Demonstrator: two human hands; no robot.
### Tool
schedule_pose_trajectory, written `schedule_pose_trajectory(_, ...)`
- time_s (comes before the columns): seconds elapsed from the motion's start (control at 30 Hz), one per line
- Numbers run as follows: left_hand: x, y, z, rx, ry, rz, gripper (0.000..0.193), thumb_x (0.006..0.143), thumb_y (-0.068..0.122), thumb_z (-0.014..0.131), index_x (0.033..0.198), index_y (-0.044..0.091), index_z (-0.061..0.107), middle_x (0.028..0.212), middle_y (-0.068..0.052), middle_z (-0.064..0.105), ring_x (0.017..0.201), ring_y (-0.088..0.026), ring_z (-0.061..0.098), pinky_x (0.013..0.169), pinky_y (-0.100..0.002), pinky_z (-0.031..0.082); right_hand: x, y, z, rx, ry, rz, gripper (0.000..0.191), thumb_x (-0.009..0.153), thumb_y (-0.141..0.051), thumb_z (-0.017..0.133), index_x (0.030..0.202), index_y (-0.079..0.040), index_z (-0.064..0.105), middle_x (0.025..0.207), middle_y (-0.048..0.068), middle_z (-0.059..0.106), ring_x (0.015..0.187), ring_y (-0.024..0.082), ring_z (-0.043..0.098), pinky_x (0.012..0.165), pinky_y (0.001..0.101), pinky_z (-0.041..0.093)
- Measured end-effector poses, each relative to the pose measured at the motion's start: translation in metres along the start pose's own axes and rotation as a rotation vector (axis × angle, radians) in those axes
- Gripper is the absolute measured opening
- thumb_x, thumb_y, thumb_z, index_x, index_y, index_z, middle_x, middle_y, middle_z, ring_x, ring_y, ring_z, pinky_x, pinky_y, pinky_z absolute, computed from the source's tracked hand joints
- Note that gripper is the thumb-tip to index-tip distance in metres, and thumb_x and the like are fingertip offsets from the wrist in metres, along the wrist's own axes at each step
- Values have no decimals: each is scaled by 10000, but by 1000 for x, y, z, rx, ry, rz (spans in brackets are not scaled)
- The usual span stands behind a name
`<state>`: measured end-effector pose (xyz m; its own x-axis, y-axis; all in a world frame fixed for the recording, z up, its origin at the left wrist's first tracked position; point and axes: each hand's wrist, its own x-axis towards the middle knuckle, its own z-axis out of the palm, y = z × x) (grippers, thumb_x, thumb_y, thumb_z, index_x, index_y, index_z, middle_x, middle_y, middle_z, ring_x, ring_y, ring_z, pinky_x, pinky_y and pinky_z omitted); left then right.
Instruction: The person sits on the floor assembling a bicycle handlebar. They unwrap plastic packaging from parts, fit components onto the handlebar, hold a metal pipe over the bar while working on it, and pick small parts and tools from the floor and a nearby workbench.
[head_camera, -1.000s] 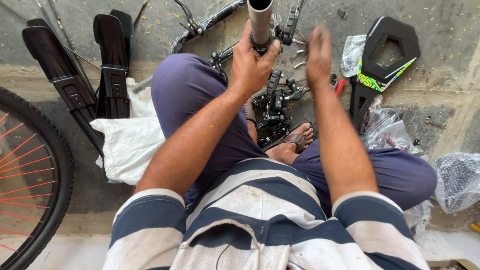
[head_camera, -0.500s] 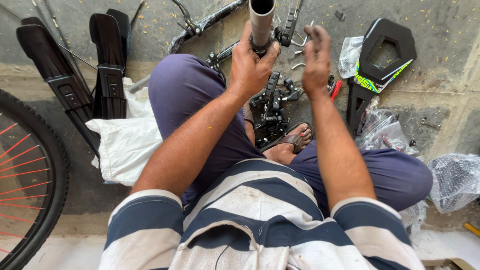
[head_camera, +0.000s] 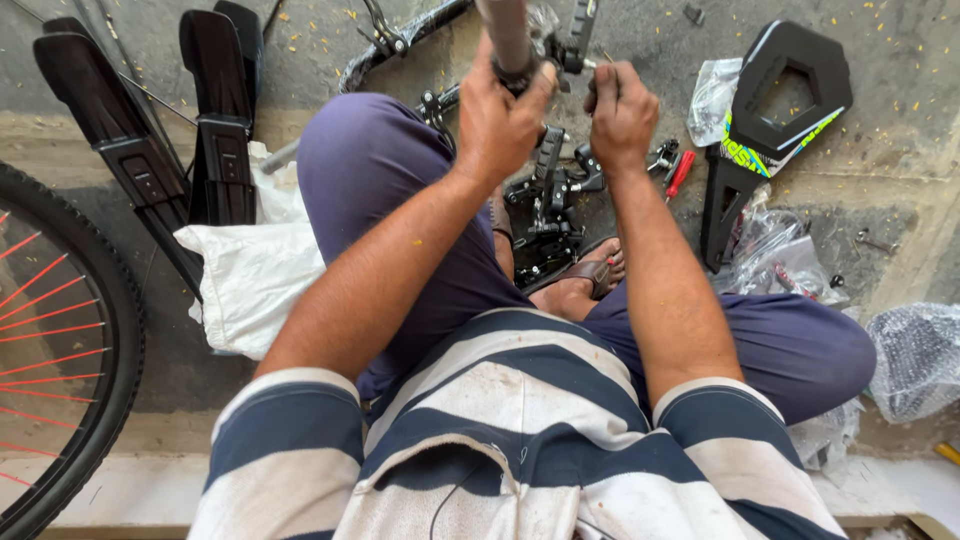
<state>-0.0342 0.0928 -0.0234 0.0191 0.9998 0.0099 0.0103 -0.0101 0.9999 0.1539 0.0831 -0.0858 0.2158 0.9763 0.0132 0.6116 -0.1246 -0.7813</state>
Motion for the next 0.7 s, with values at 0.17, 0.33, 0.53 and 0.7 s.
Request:
schedule_pose_trajectory(0.17, 0, -4, -2, -96, -30, -66, 534, 964, 124, 711, 1422, 38, 451, 865, -27, 721, 643, -57, 652, 565, -266, 545, 6, -7, -12, 213, -94, -78, 345, 1148, -352, 581, 999, -64, 699, 800, 43, 724, 735, 140, 698, 638, 293, 554)
schedule_pose_trajectory(0.33, -3, -6, 2, -31, -30, 30, 379, 1012, 113, 750, 1307, 25, 529, 912, -28, 766, 754, -50, 685, 670, -262, 572, 2, -12, -12, 352, -117, -155, 341, 1150, -357, 590, 1071, -38, 679, 787, 49, 664, 725, 128, 641, 643, 299, 502)
schedule_pose_trajectory(0.53, -6, -5, 6, 26, -17, 13, 328, 994, 116, 748, 1241, 22, 554, 860, -33, 751, 688, -52, 615, 617, -276, 539, -4, -17, 6, 148, 101, 67, 390, 1118, -382, 569, 868, -97, 660, 638, -6, 596, 560, 80, 566, 497, 284, 431)
schedule_pose_trajectory(0.7, -5, -3, 8, 42, 1, 62, 323, 992, 115, 739, 1238, 28, 548, 829, -28, 731, 691, -52, 639, 626, -268, 545, 6, -25, 1, 481, 30, 432, 342, 1089, -344, 633, 859, -101, 702, 670, -38, 585, 548, 74, 493, 482, 264, 412)
